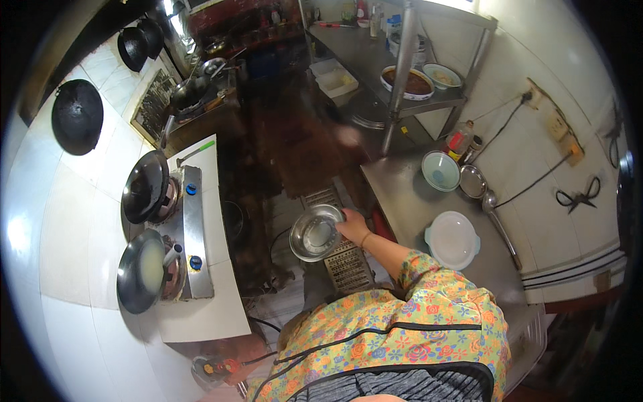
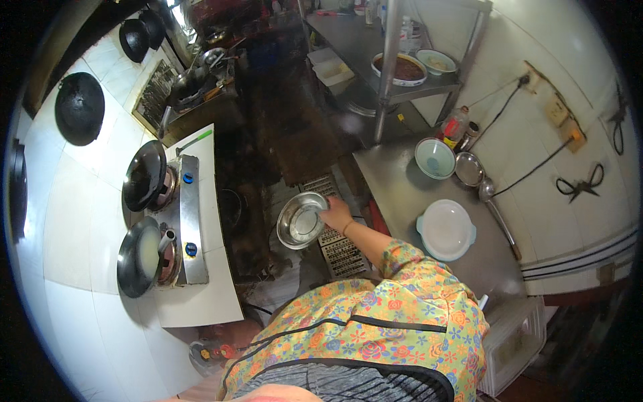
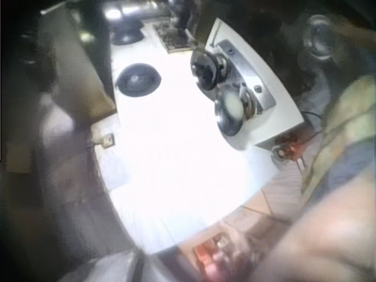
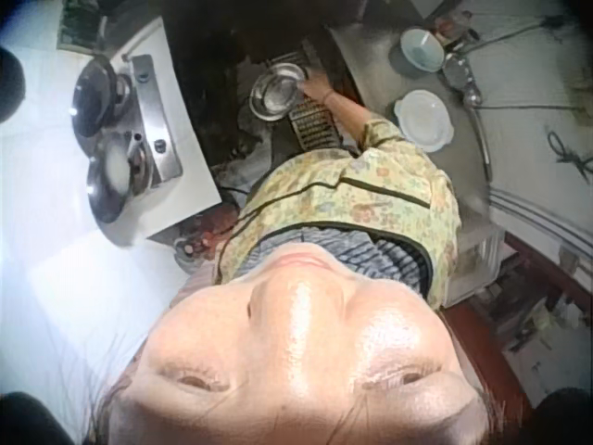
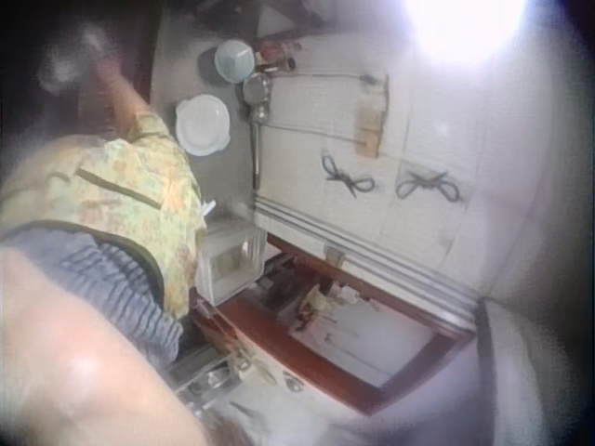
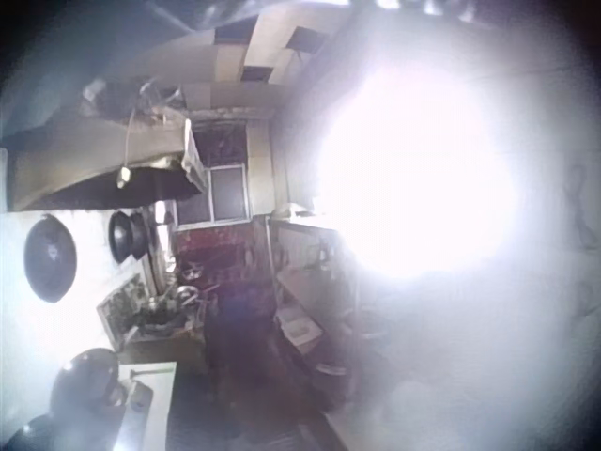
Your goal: The person washes several dishes and utensils in a double-basin sink using a pink cloth and running water. They scrub plates, bowls, and metal containers, rinse them, and place them in a drying rack. The person also rinses a yellow sponge and wipes the sink surface.
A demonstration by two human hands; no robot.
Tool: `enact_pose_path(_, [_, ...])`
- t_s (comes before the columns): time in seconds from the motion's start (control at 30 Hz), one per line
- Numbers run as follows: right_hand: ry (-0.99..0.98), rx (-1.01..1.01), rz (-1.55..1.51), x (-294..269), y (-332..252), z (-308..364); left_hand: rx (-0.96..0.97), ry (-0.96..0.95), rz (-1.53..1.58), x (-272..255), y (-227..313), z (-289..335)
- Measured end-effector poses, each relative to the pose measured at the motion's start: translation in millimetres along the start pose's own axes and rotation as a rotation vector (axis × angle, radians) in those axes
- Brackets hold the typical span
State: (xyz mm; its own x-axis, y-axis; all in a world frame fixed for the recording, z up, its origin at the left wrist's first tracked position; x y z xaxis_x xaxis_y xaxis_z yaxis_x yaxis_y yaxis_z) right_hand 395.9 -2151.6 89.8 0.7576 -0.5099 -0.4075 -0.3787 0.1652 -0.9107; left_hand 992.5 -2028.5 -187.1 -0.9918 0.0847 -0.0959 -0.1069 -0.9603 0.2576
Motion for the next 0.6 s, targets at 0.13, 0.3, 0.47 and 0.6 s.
enact_pose_path(0.13, [-0.041,-0.081,0.244,46,-3,-98,-0.028,-0.021,-0.015,33,87,-43])
enact_pose_path(0.3, [-0.005,0.002,0.125,37,-21,-239,0.014,-0.056,-0.021,85,248,-86])
enact_pose_path(0.47, [0.371,0.197,-0.325,-47,-31,-389,0.174,-0.096,-0.082,155,431,-102])
enact_pose_path(0.6, [0.781,0.119,-0.611,-150,-14,-513,0.261,-0.139,-0.119,219,527,-109])
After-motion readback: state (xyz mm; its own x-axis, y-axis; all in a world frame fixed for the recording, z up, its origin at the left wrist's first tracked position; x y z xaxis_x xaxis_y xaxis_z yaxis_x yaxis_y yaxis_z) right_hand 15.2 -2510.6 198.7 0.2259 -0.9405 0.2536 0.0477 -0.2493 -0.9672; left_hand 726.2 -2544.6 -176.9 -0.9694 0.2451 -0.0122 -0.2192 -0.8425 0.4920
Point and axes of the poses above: each hand's wrist, its own z-axis away from the middle knuckle, its own x-axis out of the palm, y = z × x, the point moved 9 cm from there along -z, towards the middle knuckle, and after that the axes turned 6 degrees about -x, right-handed, at the moved point
